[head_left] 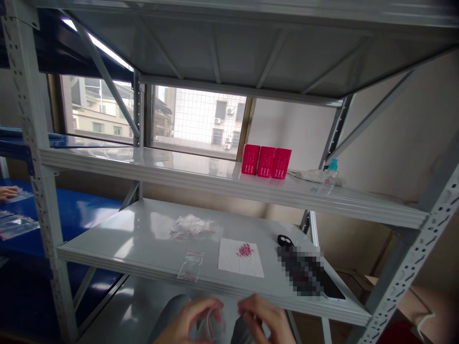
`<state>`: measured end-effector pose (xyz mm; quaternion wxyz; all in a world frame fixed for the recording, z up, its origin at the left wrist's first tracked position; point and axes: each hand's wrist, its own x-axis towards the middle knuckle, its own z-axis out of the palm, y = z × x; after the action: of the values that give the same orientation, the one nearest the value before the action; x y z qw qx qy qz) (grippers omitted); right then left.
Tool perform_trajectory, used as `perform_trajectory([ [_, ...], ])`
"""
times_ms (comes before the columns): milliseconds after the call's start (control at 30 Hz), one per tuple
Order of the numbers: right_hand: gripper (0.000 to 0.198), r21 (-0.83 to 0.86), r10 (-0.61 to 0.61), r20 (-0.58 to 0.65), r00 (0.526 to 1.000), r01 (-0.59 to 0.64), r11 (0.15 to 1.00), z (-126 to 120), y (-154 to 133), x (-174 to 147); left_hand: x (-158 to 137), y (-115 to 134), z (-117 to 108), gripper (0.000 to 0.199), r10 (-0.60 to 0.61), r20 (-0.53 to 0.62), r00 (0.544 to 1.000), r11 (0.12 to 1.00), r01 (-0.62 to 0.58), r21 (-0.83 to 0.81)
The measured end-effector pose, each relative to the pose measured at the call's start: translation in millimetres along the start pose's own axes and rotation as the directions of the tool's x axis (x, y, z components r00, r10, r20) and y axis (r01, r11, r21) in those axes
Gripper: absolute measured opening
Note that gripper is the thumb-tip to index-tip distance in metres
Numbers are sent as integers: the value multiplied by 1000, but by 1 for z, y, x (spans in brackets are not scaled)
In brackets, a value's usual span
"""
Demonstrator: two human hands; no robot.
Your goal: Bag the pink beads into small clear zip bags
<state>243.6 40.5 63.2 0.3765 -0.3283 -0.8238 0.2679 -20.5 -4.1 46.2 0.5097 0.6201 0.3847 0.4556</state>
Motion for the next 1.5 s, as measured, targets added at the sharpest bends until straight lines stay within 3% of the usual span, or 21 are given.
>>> perform_trajectory([
  [67,33,-74,108,-243,964,-129,989,-15,19,26,29,4,5,69,76,-60,995,975,-87,-204],
  [133,34,-204,140,-288,947,-204,958,-23,40,57,70,7,13,64,105,-193,975,930,-165,-328],
  [233,29,-465,161,-176,971,-227,856,-24,63,100,128,8,23,50,78,-391,917,843,-270,-466],
  [367,27,-653,245,-47,968,-215,726,-17,73,125,166,-2,31,43,41,-429,903,703,-331,-629],
  [567,26,-696,284,-29,958,-223,683,-8,77,124,164,-18,33,40,10,-424,906,714,-304,-631],
  [1033,31,-740,323,54,945,-179,649,-10,79,133,162,-18,37,39,31,-414,910,780,-281,-559],
  [1300,27,-684,309,83,947,-172,709,-11,72,140,162,-18,37,40,56,-376,925,778,-276,-565],
  [1500,29,-537,165,-9,986,-144,831,-46,31,151,162,-17,36,46,64,-369,927,777,-278,-565],
])
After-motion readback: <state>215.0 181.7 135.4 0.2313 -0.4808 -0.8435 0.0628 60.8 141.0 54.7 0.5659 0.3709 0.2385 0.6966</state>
